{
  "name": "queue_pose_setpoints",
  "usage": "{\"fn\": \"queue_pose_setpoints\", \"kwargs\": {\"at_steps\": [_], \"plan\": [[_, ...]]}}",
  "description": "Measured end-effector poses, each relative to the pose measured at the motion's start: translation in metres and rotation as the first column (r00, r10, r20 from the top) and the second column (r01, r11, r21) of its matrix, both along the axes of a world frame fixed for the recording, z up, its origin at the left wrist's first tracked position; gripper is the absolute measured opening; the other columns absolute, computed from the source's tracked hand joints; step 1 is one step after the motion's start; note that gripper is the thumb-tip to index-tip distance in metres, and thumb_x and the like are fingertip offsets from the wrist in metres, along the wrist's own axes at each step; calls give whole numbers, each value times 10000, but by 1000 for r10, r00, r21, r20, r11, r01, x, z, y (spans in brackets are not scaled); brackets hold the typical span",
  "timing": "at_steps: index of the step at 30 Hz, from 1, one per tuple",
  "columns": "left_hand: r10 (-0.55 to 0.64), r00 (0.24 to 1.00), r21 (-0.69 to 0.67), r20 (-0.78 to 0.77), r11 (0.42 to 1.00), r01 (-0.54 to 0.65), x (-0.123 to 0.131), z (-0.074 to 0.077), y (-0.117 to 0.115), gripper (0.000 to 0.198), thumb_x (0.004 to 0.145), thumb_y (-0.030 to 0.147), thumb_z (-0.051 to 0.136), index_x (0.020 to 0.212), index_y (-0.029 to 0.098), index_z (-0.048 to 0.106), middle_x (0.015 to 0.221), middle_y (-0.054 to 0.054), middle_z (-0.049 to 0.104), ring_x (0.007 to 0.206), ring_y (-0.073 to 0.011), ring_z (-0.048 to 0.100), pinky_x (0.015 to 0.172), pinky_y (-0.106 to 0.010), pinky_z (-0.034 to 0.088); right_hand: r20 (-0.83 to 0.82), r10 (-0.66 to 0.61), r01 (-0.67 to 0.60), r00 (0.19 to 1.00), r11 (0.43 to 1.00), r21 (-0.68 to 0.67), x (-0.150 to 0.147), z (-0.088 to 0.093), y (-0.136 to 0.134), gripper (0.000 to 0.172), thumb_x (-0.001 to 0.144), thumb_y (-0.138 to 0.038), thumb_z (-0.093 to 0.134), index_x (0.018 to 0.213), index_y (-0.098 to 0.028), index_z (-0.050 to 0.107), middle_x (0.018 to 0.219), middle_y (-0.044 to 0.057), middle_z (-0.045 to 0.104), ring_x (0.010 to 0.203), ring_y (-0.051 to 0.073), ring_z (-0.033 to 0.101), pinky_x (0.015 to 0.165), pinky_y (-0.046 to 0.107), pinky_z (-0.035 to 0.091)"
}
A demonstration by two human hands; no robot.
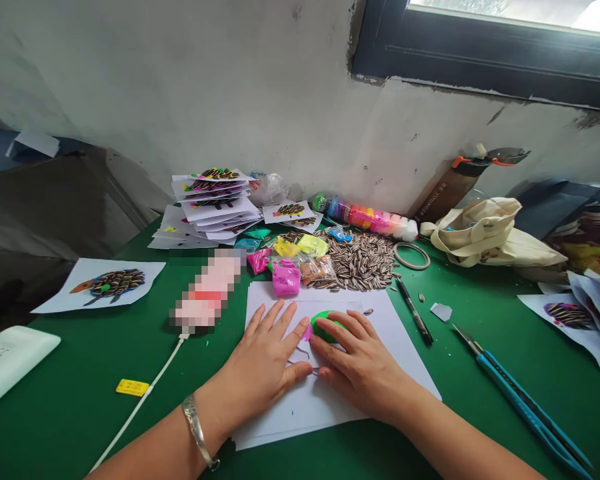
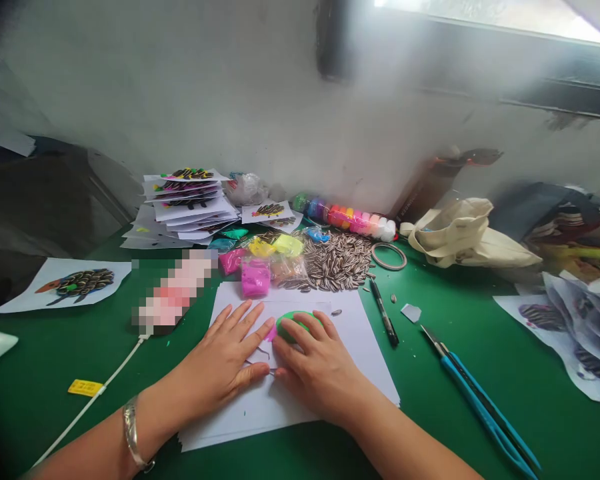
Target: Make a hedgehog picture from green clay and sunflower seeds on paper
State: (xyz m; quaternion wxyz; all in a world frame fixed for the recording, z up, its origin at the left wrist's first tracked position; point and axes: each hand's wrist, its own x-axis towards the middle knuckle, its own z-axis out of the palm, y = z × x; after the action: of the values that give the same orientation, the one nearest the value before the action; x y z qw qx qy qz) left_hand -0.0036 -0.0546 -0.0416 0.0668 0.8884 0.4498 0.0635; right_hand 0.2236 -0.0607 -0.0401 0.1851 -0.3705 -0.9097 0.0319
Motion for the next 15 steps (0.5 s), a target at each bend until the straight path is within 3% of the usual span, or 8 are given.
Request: {"fn": "queue_pose_setpoints", "kwargs": {"at_steps": [9,15], "plan": [[-11,1000,2,-10,1000,12,0,-1,0,604,922,584,413,1435,266,403,1526,-119,353,1423,-352,242,1117,-582,234,22,7,-7,1000,999,-35,-1,0,0,409,915,-401,542,1304,-274,540,1325,78,565,1206,292,455,1082,537,246],[4,999,-48,-35,999,-6,1,1,0,634,921,614,375,1450,264,379,1541,-115,323,1431,-349,218,1130,-581,212,2,-18,18,1000,1000,17,1,-1,-1,422,909,-381,551,1316,-271,537,1358,98,528,1245,289,428,1082,541,262]]}}
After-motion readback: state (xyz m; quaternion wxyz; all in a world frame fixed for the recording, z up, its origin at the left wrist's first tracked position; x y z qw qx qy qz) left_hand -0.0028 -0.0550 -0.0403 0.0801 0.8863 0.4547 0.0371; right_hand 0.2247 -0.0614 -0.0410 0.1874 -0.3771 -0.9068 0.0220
